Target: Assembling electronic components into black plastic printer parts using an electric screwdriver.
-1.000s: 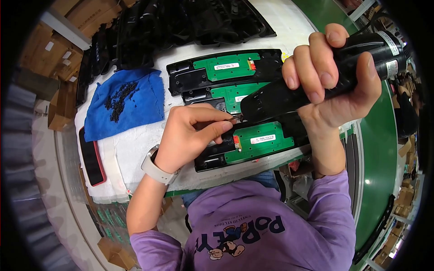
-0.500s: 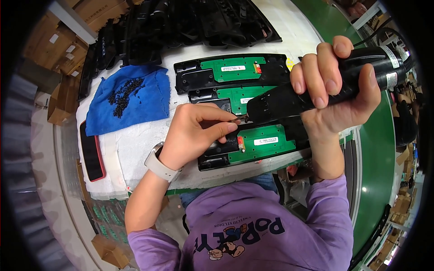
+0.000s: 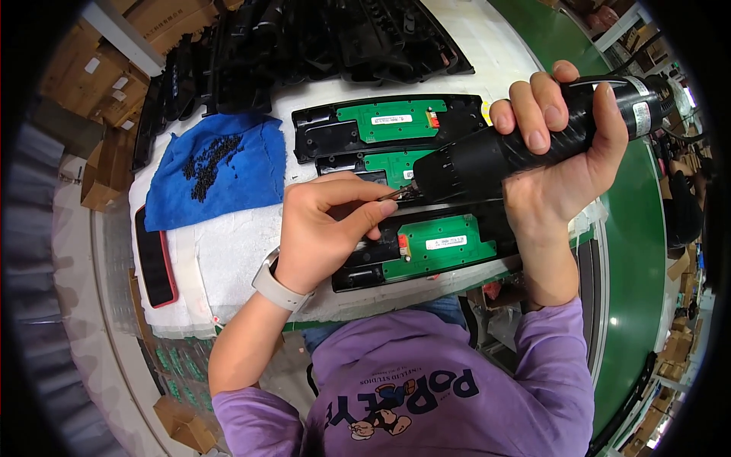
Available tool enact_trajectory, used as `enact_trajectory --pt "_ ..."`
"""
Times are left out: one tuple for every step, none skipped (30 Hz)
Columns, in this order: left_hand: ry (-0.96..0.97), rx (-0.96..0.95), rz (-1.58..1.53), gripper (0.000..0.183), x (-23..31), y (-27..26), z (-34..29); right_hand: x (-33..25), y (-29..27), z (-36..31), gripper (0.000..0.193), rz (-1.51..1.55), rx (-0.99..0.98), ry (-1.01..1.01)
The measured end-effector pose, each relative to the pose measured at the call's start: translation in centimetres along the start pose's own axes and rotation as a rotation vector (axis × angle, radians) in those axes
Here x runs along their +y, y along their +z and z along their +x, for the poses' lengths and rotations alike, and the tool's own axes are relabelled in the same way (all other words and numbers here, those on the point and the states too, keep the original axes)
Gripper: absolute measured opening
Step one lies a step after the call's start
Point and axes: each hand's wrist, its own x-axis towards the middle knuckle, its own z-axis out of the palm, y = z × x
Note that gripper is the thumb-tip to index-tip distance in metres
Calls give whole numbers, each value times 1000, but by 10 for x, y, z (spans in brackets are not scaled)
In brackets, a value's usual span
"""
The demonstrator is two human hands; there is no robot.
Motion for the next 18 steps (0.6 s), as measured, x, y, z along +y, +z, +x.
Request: enact_trajectory --pt "7 5 -2 11 -1 1 0 0 -1 0 29 0 1 -1" --pt "6 3 -2 11 -1 1 1 -1 -1 1 29 14 -12 23" --pt "-33 -15 87 12 -1 1 1 -1 -2 2 30 28 -24 49" --pt "-73 -33 175 13 -2 1 1 -2 -3 3 30 26 -21 50" --pt "-75 -35 172 13 -2 0 2 -4 -5 5 30 -29 -122 111" --pt "-26 -28 260 13 -3 -2 3 -7 -5 7 31 -84 -225 175" --pt "24 -20 348 14 -3 -2 3 -8 0 5 34 -204 -262 186" --pt "41 -14 271 13 -7 -2 3 -9 3 0 36 -282 -299 217" --pt "39 -13 268 13 -9 -2 4 -8 5 -4 39 -358 -336 247" --pt "75 -12 245 12 -10 -1 5 -8 9 -7 43 -429 -343 265" --pt "111 -11 221 12 -11 -1 5 -5 11 -9 42 -407 -357 275" --pt "110 -9 219 12 -10 0 4 -5 13 -11 41 -441 -354 289" --pt "103 -16 201 12 -8 2 3 -5 14 -11 41 -474 -351 302" --pt "95 -23 182 12 -7 3 2 -4 15 -11 41 -474 -353 305" --pt "96 -21 180 12 -7 4 2 -3 15 -11 40 -471 -357 305" --pt "80 -49 151 12 -8 5 2 -2 15 -12 39 -468 -362 306" --pt "65 -76 122 13 -9 6 2 -1 15 -12 39 -469 -365 307" --pt "66 -74 119 13 -11 7 2 0 15 -13 38 -439 -369 296"
